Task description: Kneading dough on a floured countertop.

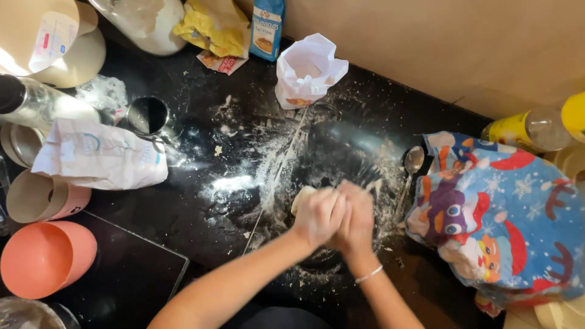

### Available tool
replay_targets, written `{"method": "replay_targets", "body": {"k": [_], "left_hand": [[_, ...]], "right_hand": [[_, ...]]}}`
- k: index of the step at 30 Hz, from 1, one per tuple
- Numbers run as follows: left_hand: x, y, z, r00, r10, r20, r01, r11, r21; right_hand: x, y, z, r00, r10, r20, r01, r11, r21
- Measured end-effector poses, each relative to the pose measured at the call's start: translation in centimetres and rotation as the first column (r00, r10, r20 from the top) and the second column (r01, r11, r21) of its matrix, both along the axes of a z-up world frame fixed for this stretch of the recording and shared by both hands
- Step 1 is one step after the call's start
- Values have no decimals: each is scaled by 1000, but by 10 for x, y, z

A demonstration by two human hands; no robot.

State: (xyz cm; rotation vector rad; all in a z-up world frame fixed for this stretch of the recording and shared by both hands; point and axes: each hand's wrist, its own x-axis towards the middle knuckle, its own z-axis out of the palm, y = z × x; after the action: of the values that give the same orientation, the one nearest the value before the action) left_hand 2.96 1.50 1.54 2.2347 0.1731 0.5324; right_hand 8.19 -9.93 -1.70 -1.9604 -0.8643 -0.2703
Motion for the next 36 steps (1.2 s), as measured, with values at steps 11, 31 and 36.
{"method": "replay_targets", "body": {"k": [11, 31, 36], "left_hand": [[53, 37, -33, 898, 21, 439, -233, 870, 435], [57, 20, -9, 942, 24, -336, 20, 992, 127], [-33, -22, -31, 950, 83, 301, -196, 908, 370]], "right_hand": [[29, 23, -19, 976, -159, 146, 187, 961, -205], [48, -23, 25, 846, -203, -493, 102, 969, -224], [-17, -22, -9, 988, 100, 116, -90, 992, -88]]}}
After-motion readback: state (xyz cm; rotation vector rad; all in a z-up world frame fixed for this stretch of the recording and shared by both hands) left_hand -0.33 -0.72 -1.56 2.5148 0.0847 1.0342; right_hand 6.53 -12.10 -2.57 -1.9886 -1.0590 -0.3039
